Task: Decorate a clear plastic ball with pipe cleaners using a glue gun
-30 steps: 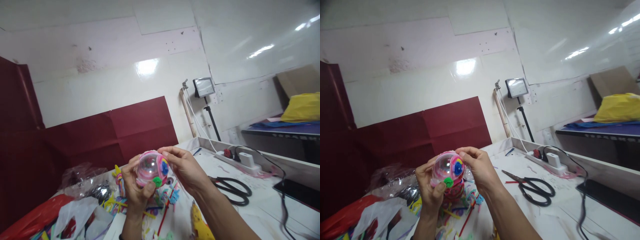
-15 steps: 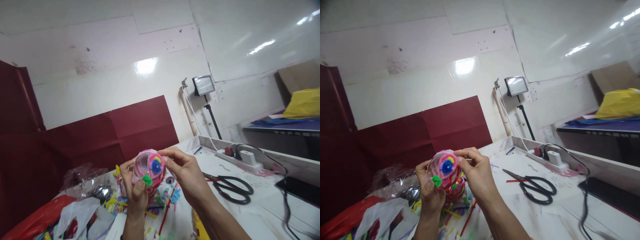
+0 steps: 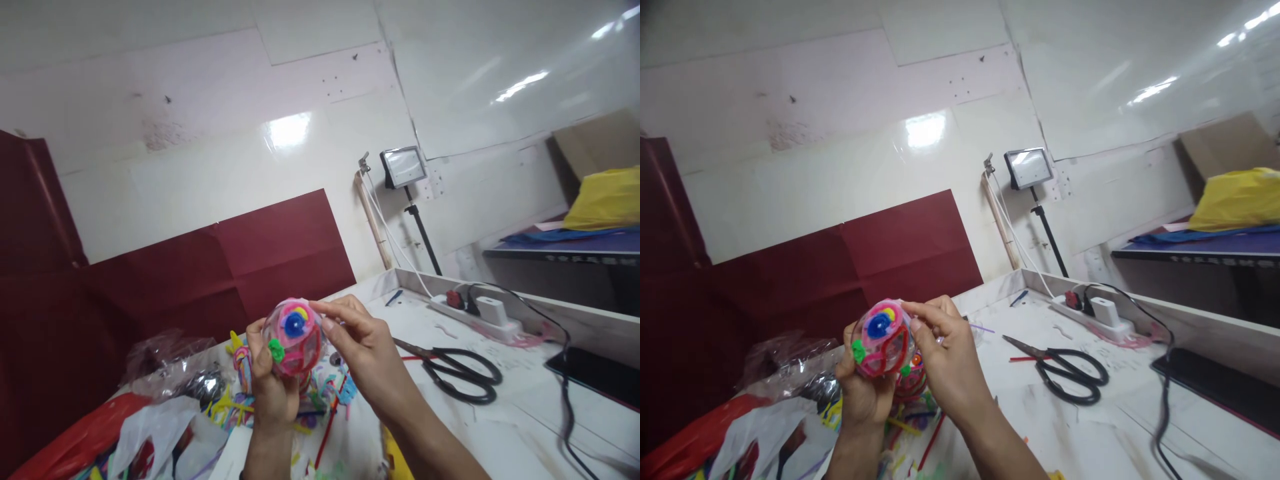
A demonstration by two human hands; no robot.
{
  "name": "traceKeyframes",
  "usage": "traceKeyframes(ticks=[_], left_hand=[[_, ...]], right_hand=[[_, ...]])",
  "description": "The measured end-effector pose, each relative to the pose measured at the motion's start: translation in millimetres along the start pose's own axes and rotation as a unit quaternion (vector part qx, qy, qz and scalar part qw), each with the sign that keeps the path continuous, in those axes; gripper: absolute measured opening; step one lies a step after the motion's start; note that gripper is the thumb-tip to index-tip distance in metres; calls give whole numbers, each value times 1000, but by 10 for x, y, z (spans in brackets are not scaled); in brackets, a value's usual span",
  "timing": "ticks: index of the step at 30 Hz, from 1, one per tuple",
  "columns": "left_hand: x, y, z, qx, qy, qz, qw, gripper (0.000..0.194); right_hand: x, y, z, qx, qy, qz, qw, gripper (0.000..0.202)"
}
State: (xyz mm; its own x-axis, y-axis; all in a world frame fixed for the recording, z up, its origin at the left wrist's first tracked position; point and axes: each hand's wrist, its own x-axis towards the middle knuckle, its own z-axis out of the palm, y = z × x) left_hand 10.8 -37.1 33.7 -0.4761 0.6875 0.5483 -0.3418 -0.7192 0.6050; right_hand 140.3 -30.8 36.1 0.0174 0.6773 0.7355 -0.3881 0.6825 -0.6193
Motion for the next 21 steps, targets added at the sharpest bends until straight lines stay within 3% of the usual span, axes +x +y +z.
traceKeyframes(ticks=[11,21], left_hand=[[89,58,-67,-42,91,-54,993,47],[101,167,-28,-66,120,-81,987,38]], right_hand=[[84,-18,145,-50,-67,-43,996,34],[129,-22,265,-36,-60,-16,997,31]])
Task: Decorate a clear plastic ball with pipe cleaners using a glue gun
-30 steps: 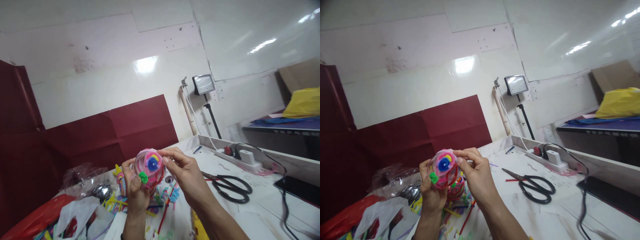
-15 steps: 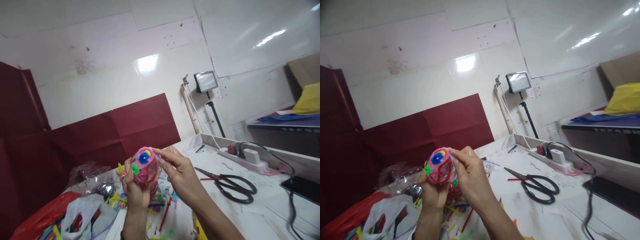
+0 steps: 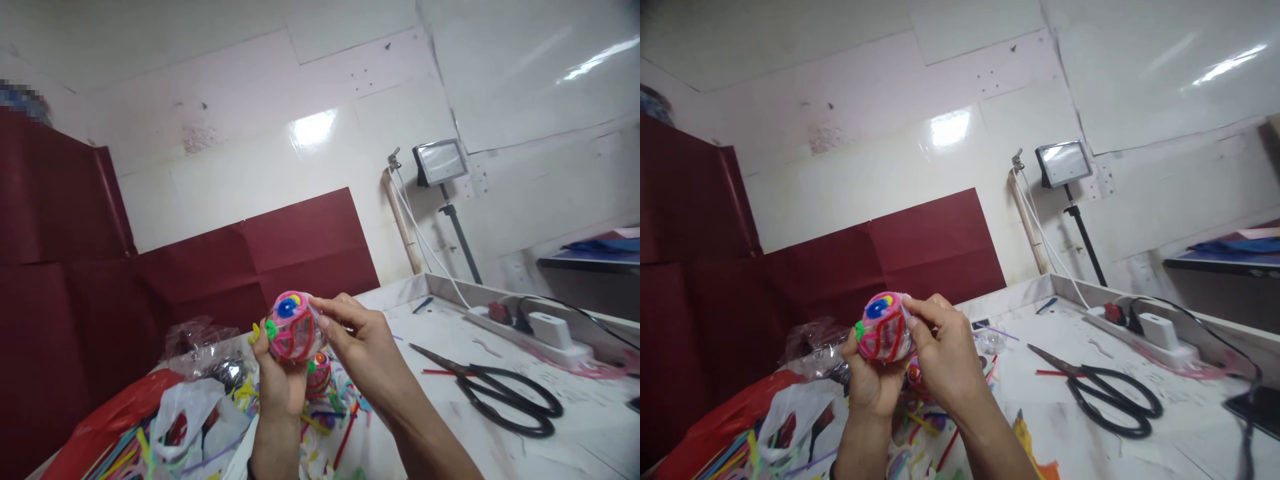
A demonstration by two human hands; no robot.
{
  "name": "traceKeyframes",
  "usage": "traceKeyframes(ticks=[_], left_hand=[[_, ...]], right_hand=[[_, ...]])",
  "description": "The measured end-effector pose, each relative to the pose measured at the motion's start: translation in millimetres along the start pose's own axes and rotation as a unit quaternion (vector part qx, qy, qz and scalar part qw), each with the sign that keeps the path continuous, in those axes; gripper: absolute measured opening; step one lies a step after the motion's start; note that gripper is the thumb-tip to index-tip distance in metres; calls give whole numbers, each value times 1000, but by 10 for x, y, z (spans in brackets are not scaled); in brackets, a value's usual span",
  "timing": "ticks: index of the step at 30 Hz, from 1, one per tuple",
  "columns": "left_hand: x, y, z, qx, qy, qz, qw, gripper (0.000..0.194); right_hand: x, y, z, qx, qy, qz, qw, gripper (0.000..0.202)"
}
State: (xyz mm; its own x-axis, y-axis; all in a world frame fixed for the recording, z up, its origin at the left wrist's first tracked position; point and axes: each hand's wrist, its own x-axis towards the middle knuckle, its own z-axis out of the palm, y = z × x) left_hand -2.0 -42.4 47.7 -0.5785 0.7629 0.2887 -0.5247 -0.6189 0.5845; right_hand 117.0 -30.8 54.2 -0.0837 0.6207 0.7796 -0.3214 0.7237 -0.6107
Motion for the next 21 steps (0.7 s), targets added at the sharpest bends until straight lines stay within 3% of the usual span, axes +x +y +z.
traceKeyframes(ticks=[12,21], left_hand=[[-8,100,48,-30,22,-7,999,21],[-26,100,60,-12,23,-16,1000,25]], right_hand=[[-42,-20,50,-17,-24,-34,999,35],[-32,-28,-72,-25,-81,-22,996,31]])
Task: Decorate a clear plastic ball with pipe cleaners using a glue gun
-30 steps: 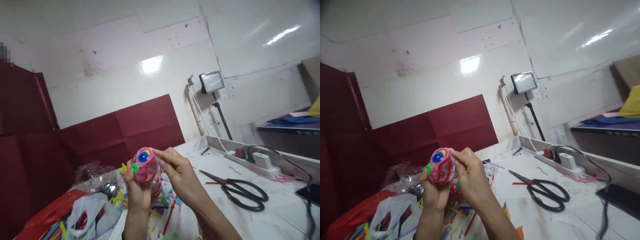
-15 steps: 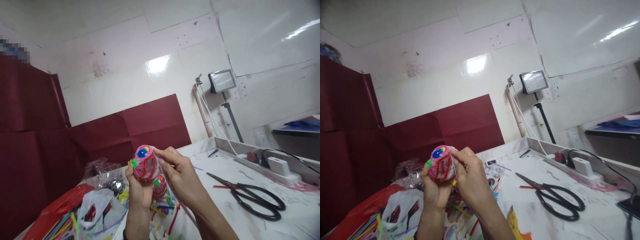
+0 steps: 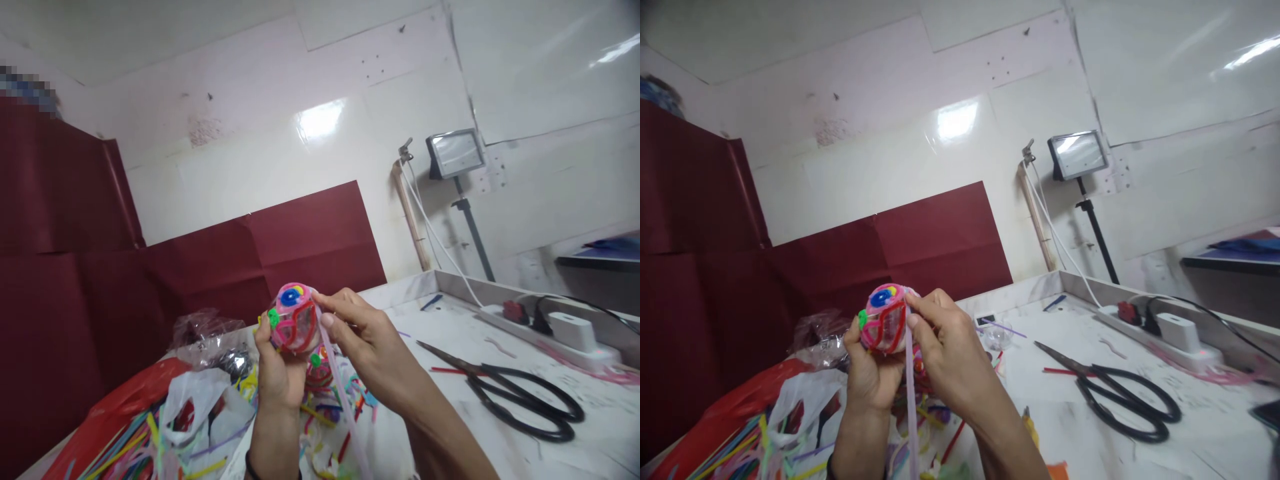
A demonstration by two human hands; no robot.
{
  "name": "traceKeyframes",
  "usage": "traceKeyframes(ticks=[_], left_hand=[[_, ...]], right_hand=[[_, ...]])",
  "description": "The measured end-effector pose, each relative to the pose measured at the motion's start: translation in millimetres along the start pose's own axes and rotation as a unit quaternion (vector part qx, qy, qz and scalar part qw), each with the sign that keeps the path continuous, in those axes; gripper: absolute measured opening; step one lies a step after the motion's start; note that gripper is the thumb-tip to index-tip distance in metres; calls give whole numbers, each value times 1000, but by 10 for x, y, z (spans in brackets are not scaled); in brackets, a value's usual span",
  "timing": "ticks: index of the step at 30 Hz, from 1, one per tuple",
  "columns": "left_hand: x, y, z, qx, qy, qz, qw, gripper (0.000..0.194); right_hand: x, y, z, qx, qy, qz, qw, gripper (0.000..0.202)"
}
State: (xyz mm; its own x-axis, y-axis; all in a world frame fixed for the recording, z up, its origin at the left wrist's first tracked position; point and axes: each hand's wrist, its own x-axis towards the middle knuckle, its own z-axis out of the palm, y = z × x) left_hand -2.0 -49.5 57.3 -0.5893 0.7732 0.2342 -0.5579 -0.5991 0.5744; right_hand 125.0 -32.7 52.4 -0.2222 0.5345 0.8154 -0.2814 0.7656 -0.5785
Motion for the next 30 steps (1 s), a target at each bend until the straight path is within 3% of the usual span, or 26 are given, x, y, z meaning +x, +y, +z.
traceKeyframes(ticks=[30], left_hand=[[33,-73,-73,22,-27,35,999,29]], right_hand=[[-14,37,-23,-14,3,30,999,32]])
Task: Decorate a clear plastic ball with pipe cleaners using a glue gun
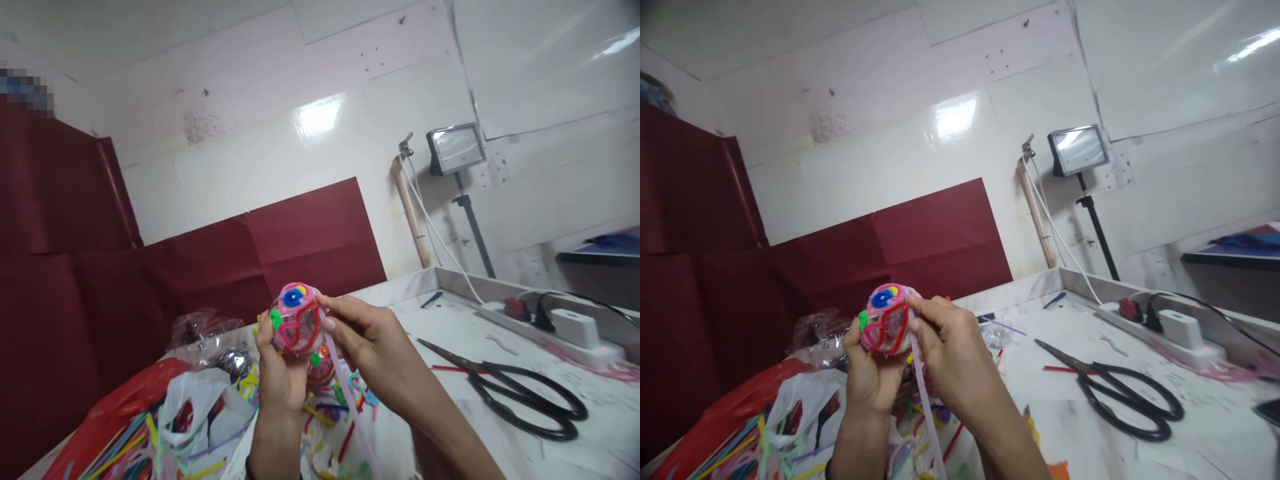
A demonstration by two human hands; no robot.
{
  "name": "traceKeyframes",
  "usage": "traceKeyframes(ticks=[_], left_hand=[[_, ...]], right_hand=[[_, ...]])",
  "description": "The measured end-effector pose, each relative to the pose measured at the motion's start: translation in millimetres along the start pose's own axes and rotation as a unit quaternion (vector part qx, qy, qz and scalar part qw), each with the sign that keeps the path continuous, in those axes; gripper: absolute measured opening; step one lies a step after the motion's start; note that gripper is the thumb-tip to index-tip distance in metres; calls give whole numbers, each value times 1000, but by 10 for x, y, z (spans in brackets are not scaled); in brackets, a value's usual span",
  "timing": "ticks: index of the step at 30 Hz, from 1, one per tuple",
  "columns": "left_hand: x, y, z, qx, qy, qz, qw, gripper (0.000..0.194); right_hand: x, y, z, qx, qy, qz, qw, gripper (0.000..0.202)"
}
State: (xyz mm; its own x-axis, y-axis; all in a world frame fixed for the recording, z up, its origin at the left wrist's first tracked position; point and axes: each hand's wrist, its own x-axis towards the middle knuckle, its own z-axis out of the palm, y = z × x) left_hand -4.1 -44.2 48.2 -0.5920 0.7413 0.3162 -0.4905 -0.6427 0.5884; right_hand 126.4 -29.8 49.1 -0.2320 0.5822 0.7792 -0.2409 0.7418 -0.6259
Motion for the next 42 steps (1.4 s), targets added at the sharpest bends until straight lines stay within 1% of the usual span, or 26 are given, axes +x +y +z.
traceKeyframes(ticks=[8,15,18,23,29,35,42], left_hand=[[2,0,27,9,8,-16,1000,35],[-13,2,10,-4,11,-12,1000,30],[-7,7,3,-7,6,-10,1000,28],[9,26,9,-9,23,-20,999,23],[43,15,12,3,23,-31,999,30],[69,-5,-40,-6,1,-60,998,35],[62,11,-3,-31,27,-64,997,36]], right_hand=[[-10,-9,-46,9,-32,-1,999,34],[-15,6,-40,24,-43,1,999,37],[-3,9,-39,44,-41,14,998,37],[18,20,-29,87,-57,36,994,36],[39,73,4,93,-35,57,993,40],[43,130,58,42,-5,20,999,41],[47,124,110,-19,12,-23,999,44]])
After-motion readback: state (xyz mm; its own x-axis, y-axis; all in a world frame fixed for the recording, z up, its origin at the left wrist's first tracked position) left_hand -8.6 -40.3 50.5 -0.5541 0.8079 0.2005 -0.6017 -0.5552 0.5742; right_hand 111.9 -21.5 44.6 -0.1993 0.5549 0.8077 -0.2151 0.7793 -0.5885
